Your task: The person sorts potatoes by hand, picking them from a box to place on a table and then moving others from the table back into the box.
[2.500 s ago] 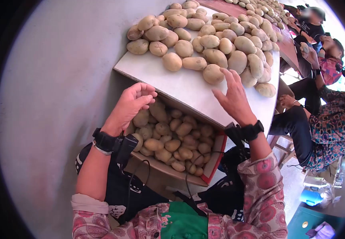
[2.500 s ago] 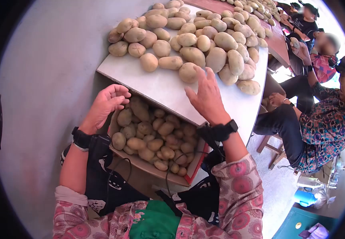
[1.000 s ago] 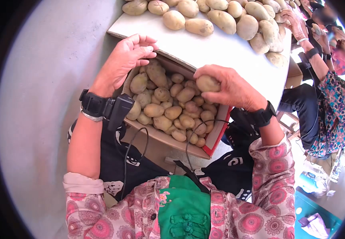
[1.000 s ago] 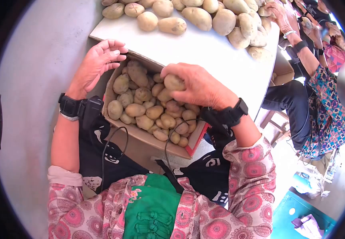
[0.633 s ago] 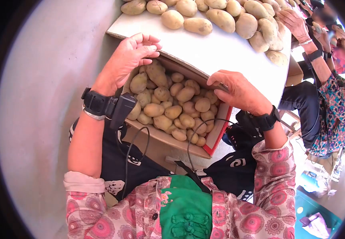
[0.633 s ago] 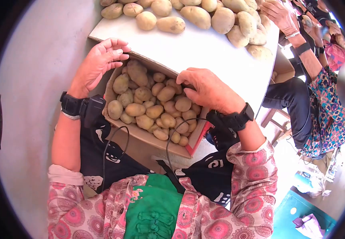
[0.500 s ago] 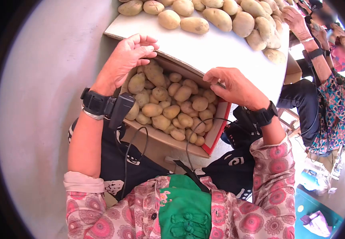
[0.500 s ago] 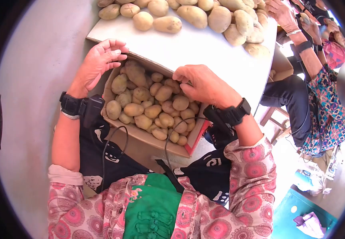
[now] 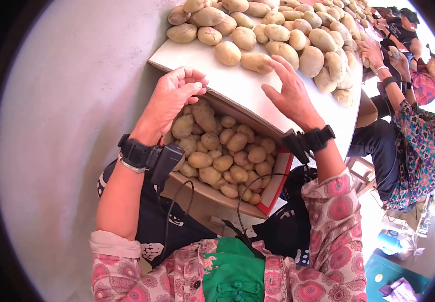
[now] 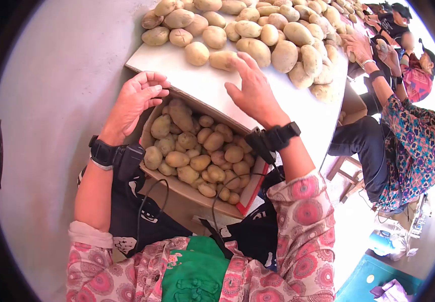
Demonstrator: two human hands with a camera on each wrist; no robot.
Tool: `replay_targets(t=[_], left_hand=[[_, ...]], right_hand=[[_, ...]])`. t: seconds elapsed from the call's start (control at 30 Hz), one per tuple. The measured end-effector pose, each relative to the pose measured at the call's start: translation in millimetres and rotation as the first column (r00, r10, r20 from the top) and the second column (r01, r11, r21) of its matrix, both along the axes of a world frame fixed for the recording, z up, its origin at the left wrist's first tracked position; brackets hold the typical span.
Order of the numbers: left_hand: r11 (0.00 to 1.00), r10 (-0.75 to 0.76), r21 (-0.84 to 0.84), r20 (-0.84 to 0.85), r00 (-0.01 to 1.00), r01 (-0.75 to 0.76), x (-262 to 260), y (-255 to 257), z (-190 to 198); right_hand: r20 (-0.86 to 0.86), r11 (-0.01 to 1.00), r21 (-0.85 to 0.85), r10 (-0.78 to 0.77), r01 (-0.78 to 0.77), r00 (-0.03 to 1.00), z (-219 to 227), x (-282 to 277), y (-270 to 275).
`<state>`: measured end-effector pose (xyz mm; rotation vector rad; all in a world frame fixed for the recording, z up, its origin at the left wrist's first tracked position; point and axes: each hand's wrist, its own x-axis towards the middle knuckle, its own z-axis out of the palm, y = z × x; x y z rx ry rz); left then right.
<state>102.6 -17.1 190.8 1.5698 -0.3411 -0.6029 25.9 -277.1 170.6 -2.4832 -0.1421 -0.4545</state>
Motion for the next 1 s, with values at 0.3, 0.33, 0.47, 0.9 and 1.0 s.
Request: replay_targets(t=[0.3, 0.33, 0.47, 0.9, 1.0], left_hand=[[0.996, 0.031, -0.086, -0.024, 0.999, -0.033, 7.1, 21.2, 3.5], [0.995, 0.039, -0.087, -0.026, 0.999, -0.041, 8.6, 24.0, 4.1], [0.995, 0.042, -0.088, -0.031, 0.999, -0.045, 11.4, 27.7, 6.3], [0.998, -0.012, -0.057, -0.005, 1.0, 0.012, 6.5, 19.4, 1.5], [0.997, -0.025, -0.071, -0.014, 1.0, 0.024, 8.1, 18.8, -1.1]], right_hand=[[0.105, 0.962, -0.255, -0.076, 0.101, 0.992, -17.2, 40.5, 11.2], [0.103, 0.962, -0.256, -0.069, 0.093, 0.992, -13.9, 41.7, 12.3], [0.024, 0.928, -0.145, -0.343, 0.342, 0.939, 8.0, 32.9, 21.4], [-0.045, 0.976, -0.152, -0.165, 0.156, 0.985, -20.2, 38.6, 31.9], [-0.044, 0.987, -0.114, -0.117, 0.111, 0.992, -20.7, 47.7, 25.5]])
